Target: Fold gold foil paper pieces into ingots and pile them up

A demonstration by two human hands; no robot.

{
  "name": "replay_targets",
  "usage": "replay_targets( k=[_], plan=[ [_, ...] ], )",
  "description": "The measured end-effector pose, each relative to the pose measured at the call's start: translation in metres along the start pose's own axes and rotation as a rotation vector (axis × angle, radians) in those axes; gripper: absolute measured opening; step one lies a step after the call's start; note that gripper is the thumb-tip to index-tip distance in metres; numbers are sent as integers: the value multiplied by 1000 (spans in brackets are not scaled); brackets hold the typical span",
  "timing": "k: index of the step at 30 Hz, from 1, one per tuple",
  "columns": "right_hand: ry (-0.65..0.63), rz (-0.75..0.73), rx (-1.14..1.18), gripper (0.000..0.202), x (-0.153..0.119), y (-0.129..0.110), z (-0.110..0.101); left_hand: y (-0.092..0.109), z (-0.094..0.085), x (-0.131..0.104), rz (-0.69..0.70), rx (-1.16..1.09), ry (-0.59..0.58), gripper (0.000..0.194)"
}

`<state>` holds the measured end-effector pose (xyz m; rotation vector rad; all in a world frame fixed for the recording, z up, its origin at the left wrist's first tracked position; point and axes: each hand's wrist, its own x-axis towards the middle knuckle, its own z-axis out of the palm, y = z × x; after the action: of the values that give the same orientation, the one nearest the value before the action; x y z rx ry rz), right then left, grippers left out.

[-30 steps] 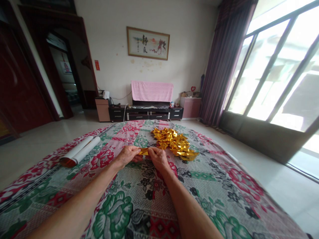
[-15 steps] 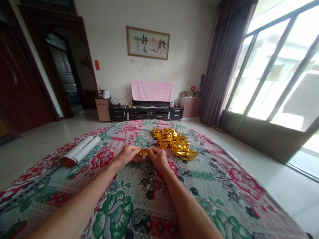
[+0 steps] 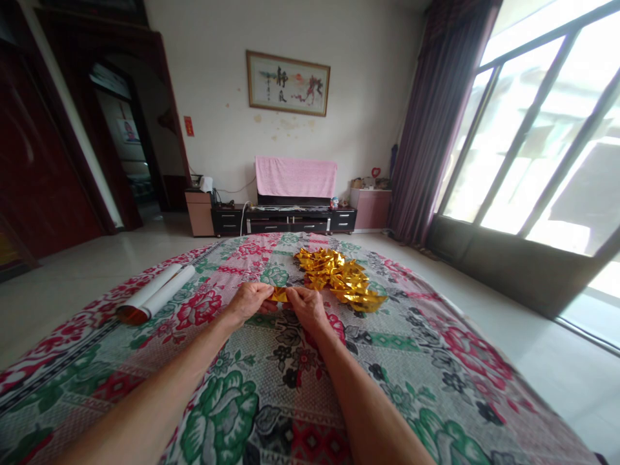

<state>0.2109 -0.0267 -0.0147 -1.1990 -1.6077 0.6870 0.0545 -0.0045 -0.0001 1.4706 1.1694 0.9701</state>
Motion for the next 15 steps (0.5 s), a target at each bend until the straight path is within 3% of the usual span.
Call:
replay_targets(
  k=[6,15],
  plan=[
    [-1,10,35,40,-1,-6,-2,4,-1,-3,-32,-13,-10,23],
    [-14,-6,81,40,2,7,2,2,1,-1,-36,-15,-2,23]
  ],
)
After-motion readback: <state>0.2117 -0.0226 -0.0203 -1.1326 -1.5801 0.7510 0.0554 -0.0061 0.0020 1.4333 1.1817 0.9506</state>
